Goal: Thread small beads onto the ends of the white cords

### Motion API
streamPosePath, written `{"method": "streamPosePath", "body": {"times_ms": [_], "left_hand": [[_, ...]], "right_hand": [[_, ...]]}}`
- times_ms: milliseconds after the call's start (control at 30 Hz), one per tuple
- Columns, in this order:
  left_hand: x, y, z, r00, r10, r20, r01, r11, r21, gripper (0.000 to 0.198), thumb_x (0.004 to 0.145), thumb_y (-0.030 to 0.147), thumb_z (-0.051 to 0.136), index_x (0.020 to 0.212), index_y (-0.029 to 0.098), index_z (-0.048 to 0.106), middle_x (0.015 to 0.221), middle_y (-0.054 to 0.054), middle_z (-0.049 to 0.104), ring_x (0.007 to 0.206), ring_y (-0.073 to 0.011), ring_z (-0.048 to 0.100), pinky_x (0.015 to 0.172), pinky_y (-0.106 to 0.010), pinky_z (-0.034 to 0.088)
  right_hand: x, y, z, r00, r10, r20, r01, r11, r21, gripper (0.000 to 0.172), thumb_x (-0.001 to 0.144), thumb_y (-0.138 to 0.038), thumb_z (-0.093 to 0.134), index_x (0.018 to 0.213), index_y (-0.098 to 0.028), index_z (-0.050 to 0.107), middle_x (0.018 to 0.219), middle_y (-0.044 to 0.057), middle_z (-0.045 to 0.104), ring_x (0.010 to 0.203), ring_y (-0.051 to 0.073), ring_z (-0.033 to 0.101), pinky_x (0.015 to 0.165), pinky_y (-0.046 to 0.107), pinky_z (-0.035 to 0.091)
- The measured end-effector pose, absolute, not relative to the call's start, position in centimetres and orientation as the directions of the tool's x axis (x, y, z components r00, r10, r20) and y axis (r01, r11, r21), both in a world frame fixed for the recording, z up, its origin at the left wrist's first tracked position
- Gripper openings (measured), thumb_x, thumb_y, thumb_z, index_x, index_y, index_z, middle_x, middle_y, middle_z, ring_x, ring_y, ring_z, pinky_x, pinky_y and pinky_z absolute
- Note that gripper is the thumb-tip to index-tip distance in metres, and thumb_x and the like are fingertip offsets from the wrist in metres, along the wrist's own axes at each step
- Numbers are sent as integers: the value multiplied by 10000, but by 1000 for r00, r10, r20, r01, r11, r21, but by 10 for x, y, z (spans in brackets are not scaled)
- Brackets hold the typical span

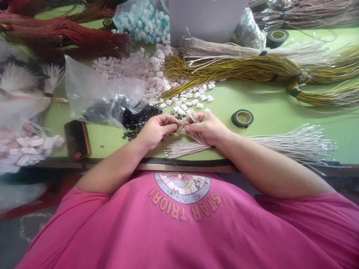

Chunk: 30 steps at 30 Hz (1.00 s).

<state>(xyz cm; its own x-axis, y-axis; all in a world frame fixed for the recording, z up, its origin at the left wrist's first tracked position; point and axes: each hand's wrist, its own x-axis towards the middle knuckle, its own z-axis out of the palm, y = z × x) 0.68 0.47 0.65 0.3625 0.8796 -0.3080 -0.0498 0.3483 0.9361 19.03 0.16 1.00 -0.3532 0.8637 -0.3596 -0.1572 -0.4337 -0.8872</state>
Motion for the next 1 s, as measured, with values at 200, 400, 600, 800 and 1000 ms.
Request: {"method": "streamPosePath", "body": {"times_ms": [200,400,600,800,1000], "left_hand": [[8,5,8,350,873,-340,-104,397,912,161,647,194,725,756,166,609,582,34,568,426,-32,418,402,-176,262],[9,5,10,318,887,-333,-103,382,918,233,609,174,749,783,157,594,652,18,597,487,-48,490,413,-171,308],[7,5,7,306,891,-335,-59,369,928,203,649,192,719,812,168,600,637,16,596,441,-40,442,397,-177,284],[7,5,7,313,893,-324,-55,358,932,195,657,193,714,822,159,615,645,11,597,434,-31,424,407,-176,290],[7,4,9,282,913,-295,58,290,955,189,655,206,717,814,155,628,643,15,600,486,-46,468,459,-188,356]], "right_hand": [[190,1,10,-344,864,-368,-139,-435,-890,75,572,-137,632,643,-114,643,482,-7,557,444,89,486,443,223,345],[189,-1,11,-264,910,-320,27,-325,-945,96,598,-203,648,602,-129,586,452,-42,483,422,62,412,427,213,303],[187,-3,14,-206,933,-294,187,-257,-948,79,593,-200,613,608,-124,597,442,-43,467,400,54,385,400,209,279],[187,-4,18,-197,941,-276,269,-219,-938,83,587,-202,601,597,-120,607,441,-41,460,396,51,373,389,207,279],[187,-2,17,-190,948,-254,319,-185,-930,78,584,-192,589,578,-117,611,463,-29,482,428,57,398,413,205,301]]}}
